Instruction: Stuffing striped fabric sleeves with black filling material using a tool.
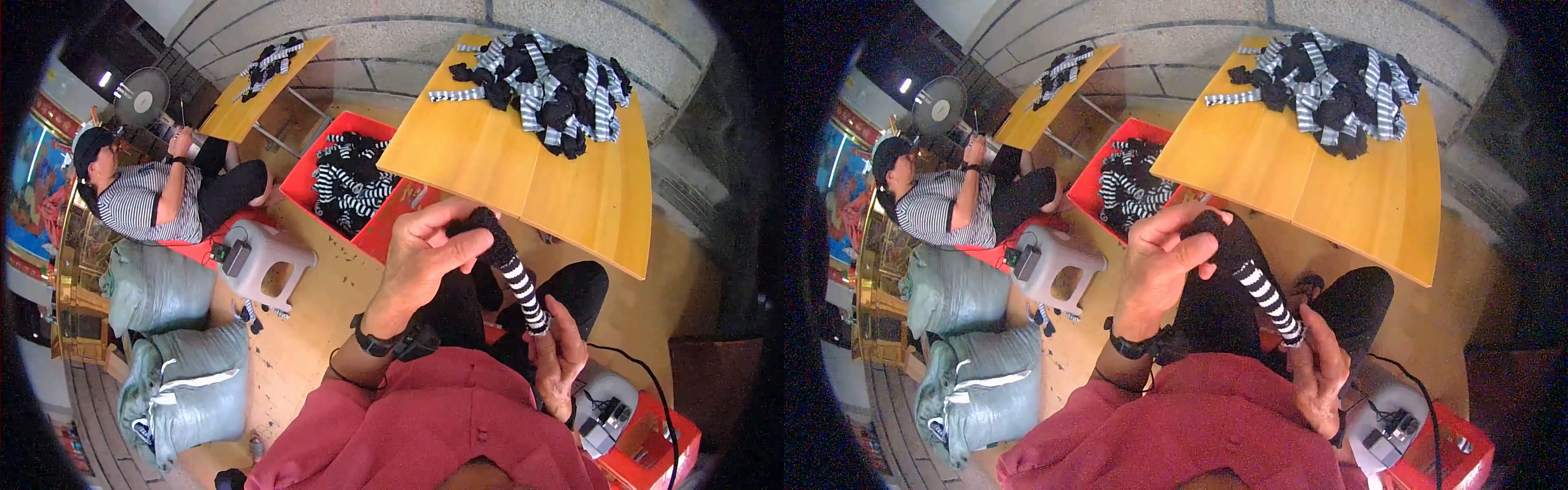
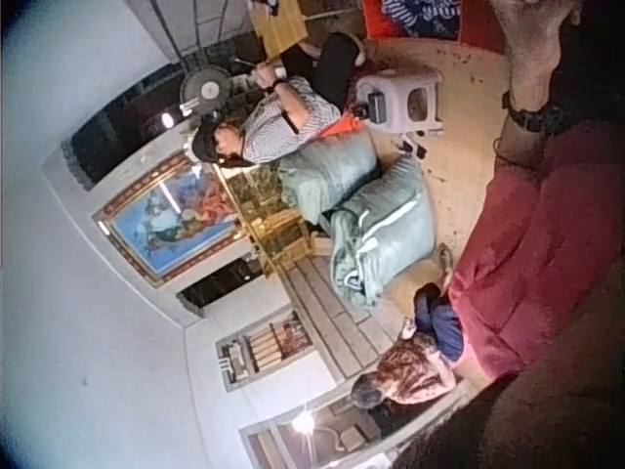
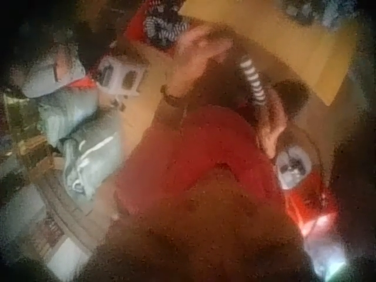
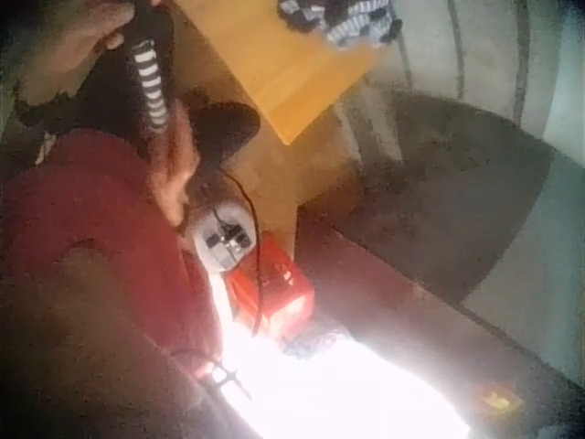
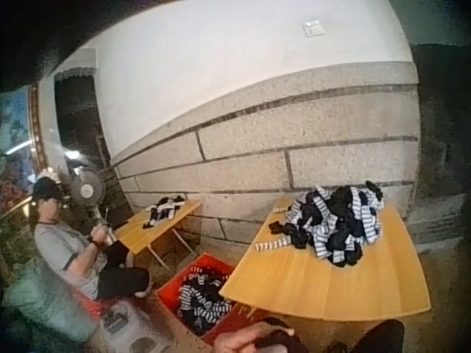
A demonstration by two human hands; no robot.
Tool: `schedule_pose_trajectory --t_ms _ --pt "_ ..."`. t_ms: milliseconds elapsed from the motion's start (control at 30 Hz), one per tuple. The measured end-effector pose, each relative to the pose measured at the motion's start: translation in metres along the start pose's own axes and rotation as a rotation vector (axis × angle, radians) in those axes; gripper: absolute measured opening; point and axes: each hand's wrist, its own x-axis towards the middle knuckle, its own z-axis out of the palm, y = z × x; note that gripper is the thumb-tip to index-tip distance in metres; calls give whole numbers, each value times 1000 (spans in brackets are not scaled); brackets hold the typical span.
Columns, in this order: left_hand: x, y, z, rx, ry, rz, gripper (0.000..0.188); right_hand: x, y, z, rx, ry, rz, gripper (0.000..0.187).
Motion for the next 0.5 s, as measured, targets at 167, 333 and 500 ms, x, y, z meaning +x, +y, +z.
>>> schedule_pose_trajectory --t_ms 167,333,500 --pt "-1 -6 5 -38 194 31 18 -5 7 1 -239 51 -256 35" --pt "-4 -10 12 -45 320 141 18 -8 7 7 -201 76 -272 34" --pt "-6 -12 19 -56 353 123 18 -11 8 10 -145 88 -205 30"
